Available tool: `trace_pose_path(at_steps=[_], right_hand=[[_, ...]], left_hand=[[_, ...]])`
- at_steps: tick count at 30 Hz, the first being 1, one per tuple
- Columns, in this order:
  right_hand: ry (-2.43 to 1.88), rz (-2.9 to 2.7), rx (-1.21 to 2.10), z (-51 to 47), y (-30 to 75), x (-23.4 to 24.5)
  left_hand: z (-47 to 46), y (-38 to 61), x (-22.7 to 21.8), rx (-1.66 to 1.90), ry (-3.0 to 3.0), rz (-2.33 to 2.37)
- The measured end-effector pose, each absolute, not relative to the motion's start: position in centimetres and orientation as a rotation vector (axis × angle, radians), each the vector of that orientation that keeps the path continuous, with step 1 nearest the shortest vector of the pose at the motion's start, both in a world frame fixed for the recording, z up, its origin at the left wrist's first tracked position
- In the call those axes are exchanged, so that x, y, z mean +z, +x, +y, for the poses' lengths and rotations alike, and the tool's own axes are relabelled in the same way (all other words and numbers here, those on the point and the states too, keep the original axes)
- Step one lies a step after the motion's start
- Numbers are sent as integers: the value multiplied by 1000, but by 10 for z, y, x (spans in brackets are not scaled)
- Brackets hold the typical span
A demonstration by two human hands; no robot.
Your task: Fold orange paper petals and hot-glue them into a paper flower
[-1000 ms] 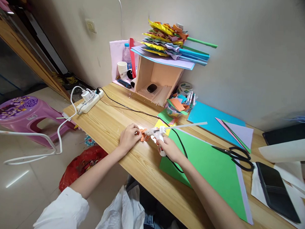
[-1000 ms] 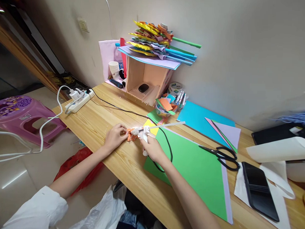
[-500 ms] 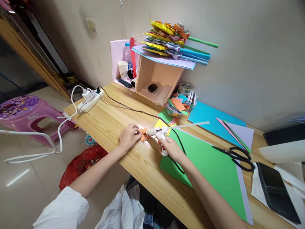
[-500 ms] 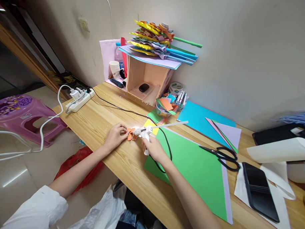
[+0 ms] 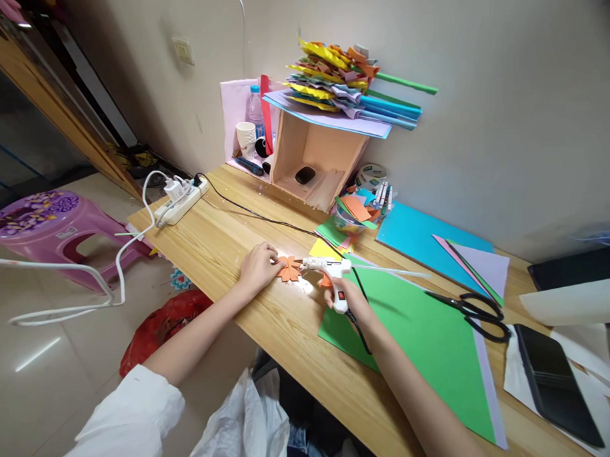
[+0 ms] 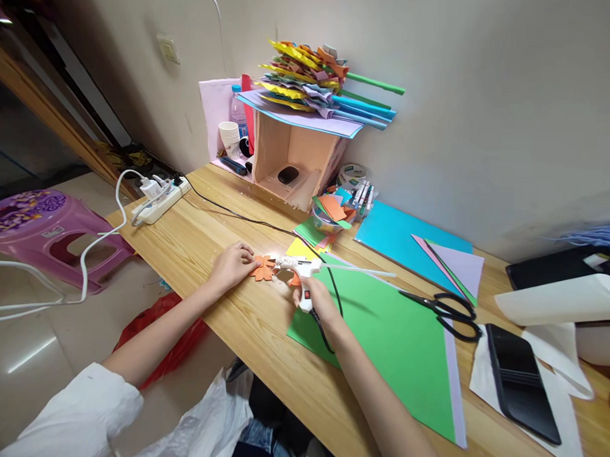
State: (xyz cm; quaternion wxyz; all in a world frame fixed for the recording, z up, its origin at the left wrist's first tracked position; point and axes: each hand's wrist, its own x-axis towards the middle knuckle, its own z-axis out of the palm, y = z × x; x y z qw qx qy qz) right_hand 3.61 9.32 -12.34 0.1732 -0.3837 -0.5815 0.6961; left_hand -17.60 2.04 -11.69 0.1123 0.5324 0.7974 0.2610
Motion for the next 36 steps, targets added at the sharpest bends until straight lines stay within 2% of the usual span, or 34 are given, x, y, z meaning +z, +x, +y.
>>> trace_pose_path(at_steps=[7,15,23,29,36], right_hand=[[-948,-1460,2059,93,48,-132],[-870,-1504,2018,92,50,-133],[-835,-1485,2011,90,51,-133],[-822,-1508,2003,89,52,-135],[-909,-1554,1978,87,53,-127]], left_hand=[[31,-177,-115,661,1551,2365],[33,-182,-116,630,1631,2185],[8,-163,-109,454,1604,2400],[19,-166,-107,401,2039,2234],[25,-169,-109,285,2280,2102]])
